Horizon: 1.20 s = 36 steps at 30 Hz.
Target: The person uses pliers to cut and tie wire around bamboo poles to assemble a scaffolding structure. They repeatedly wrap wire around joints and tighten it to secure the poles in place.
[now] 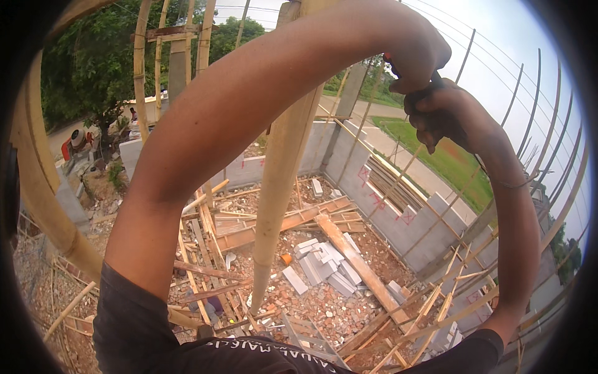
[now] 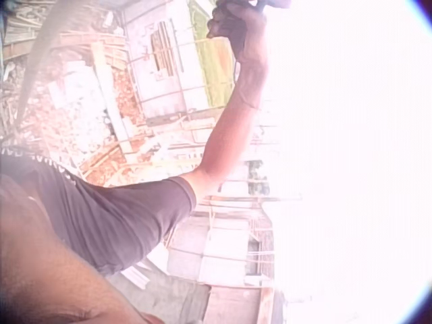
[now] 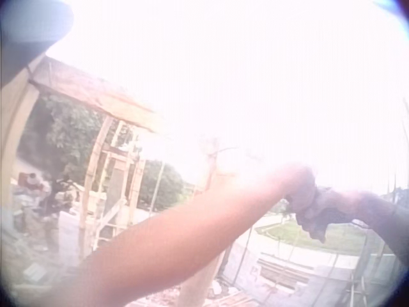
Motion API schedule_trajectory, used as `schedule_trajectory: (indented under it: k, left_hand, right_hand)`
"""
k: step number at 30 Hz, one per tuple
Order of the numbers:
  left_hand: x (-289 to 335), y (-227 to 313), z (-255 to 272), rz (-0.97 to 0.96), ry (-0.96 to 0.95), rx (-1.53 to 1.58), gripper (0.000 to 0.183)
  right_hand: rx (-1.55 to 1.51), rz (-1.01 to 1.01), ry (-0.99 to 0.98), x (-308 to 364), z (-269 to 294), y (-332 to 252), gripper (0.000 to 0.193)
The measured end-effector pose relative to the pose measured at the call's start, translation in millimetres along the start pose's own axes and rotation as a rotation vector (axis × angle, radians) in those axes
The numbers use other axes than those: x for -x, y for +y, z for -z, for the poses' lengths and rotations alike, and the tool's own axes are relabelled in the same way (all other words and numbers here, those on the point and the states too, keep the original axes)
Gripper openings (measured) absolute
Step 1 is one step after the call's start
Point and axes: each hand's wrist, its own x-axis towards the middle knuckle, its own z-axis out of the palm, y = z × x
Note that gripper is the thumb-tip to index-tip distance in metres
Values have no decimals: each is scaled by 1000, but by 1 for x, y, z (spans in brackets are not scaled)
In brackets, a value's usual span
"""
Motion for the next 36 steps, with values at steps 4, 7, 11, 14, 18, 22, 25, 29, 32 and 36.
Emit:
schedule_trajectory:
  k: [4, 7, 11, 14, 18, 22, 25, 29, 32, 36]
  left_hand:
    - [24, -2, -34, -36, 275, -81, 25]
    - [21, -2, -37, -83, 161, -194, 26]
    - [15, -5, -46, -108, 83, -279, 29]
    - [13, -7, -55, -127, 69, -323, 33]
    - [7, -7, -66, -119, 74, -386, 41]
    - [8, -13, -77, -116, 87, -438, 38]
    - [10, -9, -78, -103, 112, -404, 35]
    - [15, -7, -79, -101, 69, -440, 33]
    - [16, -11, -87, -116, 86, -465, 32]
    - [14, -12, -93, -85, 150, -466, 29]
  right_hand:
    - [-163, 158, 4, -30, -21, 47, 33]
    - [-243, 234, 51, -49, -31, 70, 28]
    - [-275, 320, 128, -71, -44, 92, 26]
    - [-256, 456, 144, -83, -51, 106, 19]
    - [-147, 581, 204, -91, -62, 112, 10]
    - [-312, 671, 199, -108, -64, 134, 12]
    - [-364, 685, 160, -111, -53, 151, 22]
    - [-461, 697, 182, -122, -51, 172, 42]
    - [-389, 680, 270, -142, -47, 198, 48]
    - [-553, 588, 290, -148, -38, 210, 44]
